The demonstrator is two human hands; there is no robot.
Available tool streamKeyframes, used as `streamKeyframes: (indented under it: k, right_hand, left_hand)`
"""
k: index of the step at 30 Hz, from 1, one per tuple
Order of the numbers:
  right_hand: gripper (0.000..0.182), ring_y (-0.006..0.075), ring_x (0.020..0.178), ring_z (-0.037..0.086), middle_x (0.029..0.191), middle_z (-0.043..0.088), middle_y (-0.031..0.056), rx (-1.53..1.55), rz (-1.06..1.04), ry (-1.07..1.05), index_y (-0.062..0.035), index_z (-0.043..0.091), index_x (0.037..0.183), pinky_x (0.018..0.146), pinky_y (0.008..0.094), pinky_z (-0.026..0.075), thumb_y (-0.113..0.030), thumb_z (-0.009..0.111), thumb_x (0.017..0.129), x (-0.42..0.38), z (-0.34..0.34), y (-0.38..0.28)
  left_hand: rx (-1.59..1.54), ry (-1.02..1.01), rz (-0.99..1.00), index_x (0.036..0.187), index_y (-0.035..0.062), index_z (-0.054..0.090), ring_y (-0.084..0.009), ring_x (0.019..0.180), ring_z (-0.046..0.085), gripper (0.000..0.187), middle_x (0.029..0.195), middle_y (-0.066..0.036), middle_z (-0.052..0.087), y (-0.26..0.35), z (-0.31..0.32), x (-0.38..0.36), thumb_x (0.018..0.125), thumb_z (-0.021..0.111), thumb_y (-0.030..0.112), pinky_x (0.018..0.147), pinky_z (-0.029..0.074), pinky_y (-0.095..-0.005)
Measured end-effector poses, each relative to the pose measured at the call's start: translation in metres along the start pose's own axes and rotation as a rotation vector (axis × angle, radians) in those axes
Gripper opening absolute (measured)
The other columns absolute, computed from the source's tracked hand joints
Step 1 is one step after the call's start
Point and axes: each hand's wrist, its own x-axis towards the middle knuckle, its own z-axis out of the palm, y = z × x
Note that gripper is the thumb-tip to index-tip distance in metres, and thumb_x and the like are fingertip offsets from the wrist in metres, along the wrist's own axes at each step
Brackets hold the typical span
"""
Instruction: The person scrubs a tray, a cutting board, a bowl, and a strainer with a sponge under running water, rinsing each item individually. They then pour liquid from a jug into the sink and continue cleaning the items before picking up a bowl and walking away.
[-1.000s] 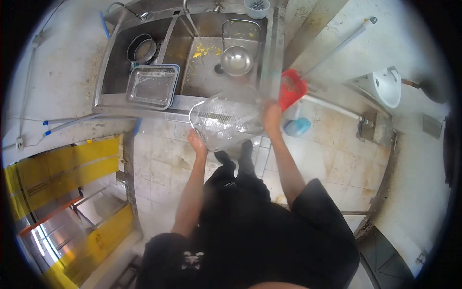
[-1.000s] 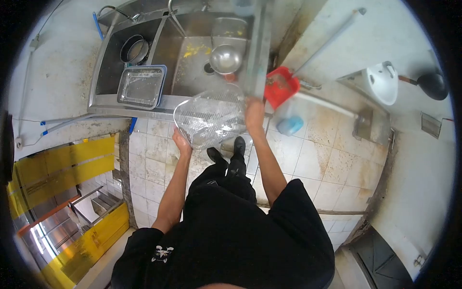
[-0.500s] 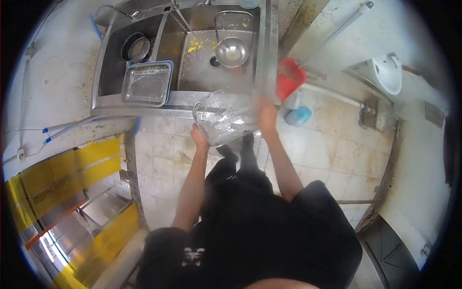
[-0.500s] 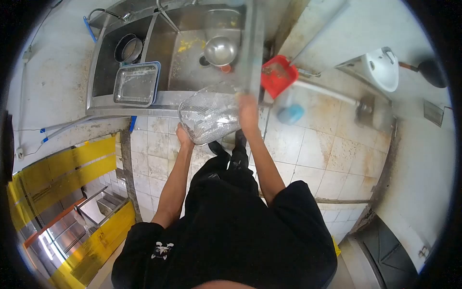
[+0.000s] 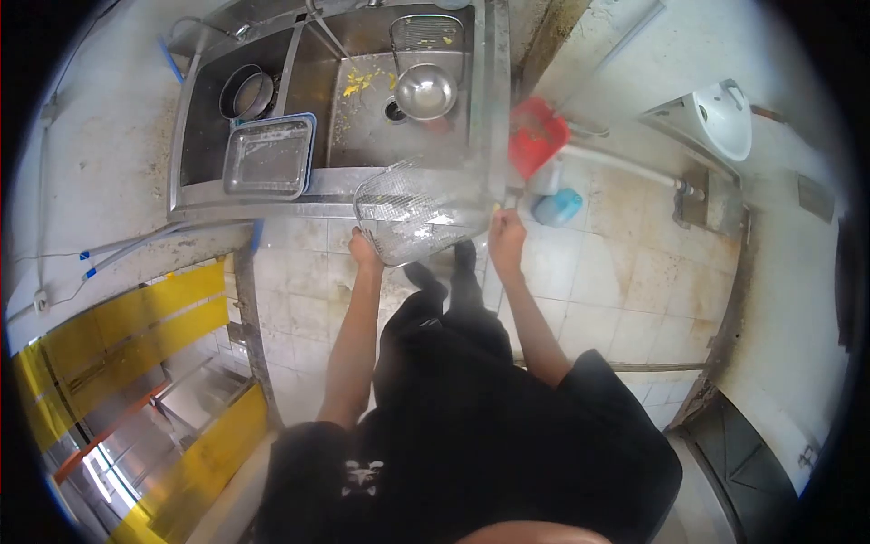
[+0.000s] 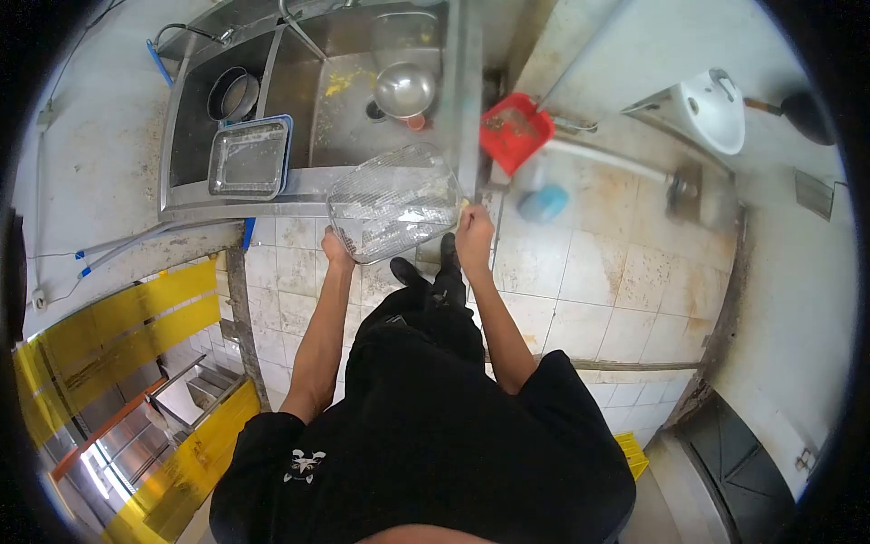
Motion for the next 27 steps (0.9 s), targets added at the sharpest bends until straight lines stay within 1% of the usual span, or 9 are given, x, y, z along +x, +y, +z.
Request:
streamKeyframes:
  k: [4, 8, 10, 14, 16, 17, 20, 24, 27]
  right_hand:
    - [0.005, 0.0276, 0.068, 0.06, 0.074, 0.059, 0.0182, 0.109, 0.213, -0.11, 0.0009, 0.054, 0.086, 0.065, 0.036, 0.047, -0.004, 0.055, 0.086, -0.001, 0.006, 0.004]
    - [0.016, 0.0247, 0.067, 0.06, 0.071, 0.059, 0.0112, 0.128, 0.181, -0.028, -0.0002, 0.054, 0.086, 0.064, 0.0343, 0.047, -0.015, 0.058, 0.089, 0.015, 0.013, -0.008]
    - [0.029, 0.0208, 0.062, 0.058, 0.069, 0.057, 0.003, 0.647, 0.602, 0.252, -0.0058, 0.055, 0.085, 0.057, 0.0321, 0.045, -0.033, 0.059, 0.091, 0.028, 0.027, 0.006]
    - [0.031, 0.0085, 0.056, 0.05, 0.07, 0.053, -0.0016, 1.064, 1.143, -0.462, -0.0164, 0.054, 0.084, 0.045, 0.0246, 0.035, -0.045, 0.065, 0.085, 0.063, 0.001, -0.038]
    - [0.031, 0.009, 0.056, 0.05, 0.071, 0.055, -0.0018, 1.057, 1.054, -0.436, -0.0153, 0.056, 0.088, 0.045, 0.0239, 0.034, -0.043, 0.069, 0.082, 0.069, 0.014, -0.05]
    - [0.024, 0.0077, 0.055, 0.05, 0.073, 0.055, -0.0028, 1.121, 1.021, -0.444, -0.016, 0.056, 0.09, 0.045, 0.0225, 0.036, -0.035, 0.069, 0.083, 0.077, 0.011, -0.065]
    - [0.018, 0.0038, 0.06, 0.053, 0.078, 0.059, -0.0034, 1.243, 0.921, -0.501, -0.015, 0.058, 0.097, 0.048, 0.02, 0.04, -0.023, 0.069, 0.084, 0.1, 0.017, -0.109]
    - [0.029, 0.0099, 0.067, 0.058, 0.085, 0.063, 0.0019, 1.223, 0.711, -0.592, -0.0067, 0.058, 0.102, 0.057, 0.0243, 0.046, -0.029, 0.066, 0.086, 0.139, 0.039, -0.138]
    - [0.04, 0.0191, 0.083, 0.06, 0.1, 0.061, 0.0117, 0.689, 0.453, -0.567, 0.0016, 0.053, 0.114, 0.074, 0.0326, 0.049, -0.031, 0.058, 0.091, 0.173, 0.067, -0.13]
  left_hand:
    - [-0.08, 0.055, 0.052, 0.106, -0.0049, 0.058, -0.0284, 0.091, 0.06, 0.031, 0.104, -0.018, 0.059, 0.001, 0.019, -0.014, 0.093, 0.041, 0.018, 0.072, 0.05, -0.0371]
    - [0.5, -0.104, 0.766, 0.129, 0.0099, 0.05, -0.0346, 0.111, 0.05, 0.045, 0.128, -0.022, 0.04, 0.076, 0.036, -0.101, 0.087, 0.045, -0.005, 0.087, 0.044, -0.0357]
    - [0.794, -0.251, 1.025, 0.135, 0.0158, 0.047, -0.0366, 0.115, 0.046, 0.058, 0.133, -0.023, 0.034, 0.085, 0.029, -0.111, 0.084, 0.045, -0.011, 0.092, 0.042, -0.0356]
    - [0.835, -0.392, 0.839, 0.137, 0.0198, 0.044, -0.0351, 0.121, 0.042, 0.068, 0.135, -0.024, 0.032, 0.079, 0.031, -0.112, 0.077, 0.052, -0.011, 0.092, 0.042, -0.0339]
    - [0.752, -0.595, 0.753, 0.138, 0.0204, 0.045, -0.0146, 0.073, 0.054, 0.069, 0.141, -0.019, 0.027, 0.074, 0.033, -0.109, 0.078, 0.049, -0.012, 0.064, 0.047, -0.025]
    - [0.907, -0.642, 0.552, 0.141, 0.0164, 0.038, -0.0311, 0.121, 0.043, 0.076, 0.139, -0.02, 0.031, 0.098, 0.04, -0.13, 0.072, 0.063, -0.002, 0.091, 0.041, -0.0326]
    - [1.395, -0.299, 1.227, 0.142, 0.0062, 0.032, -0.0305, 0.114, 0.049, 0.075, 0.139, -0.018, 0.034, 0.123, 0.064, -0.163, 0.074, 0.061, 0.0, 0.09, 0.041, -0.0342]
    - [0.939, -0.302, 1.498, 0.139, 0.0053, 0.031, -0.0315, 0.112, 0.052, 0.06, 0.136, -0.019, 0.039, 0.131, 0.09, -0.118, 0.084, 0.055, 0.007, 0.09, 0.041, -0.0404]
    - [0.17, -0.426, 0.771, 0.139, 0.0104, 0.023, -0.0295, 0.101, 0.059, 0.048, 0.129, -0.018, 0.044, 0.146, 0.102, -0.111, 0.094, 0.036, 0.002, 0.08, 0.053, -0.0394]
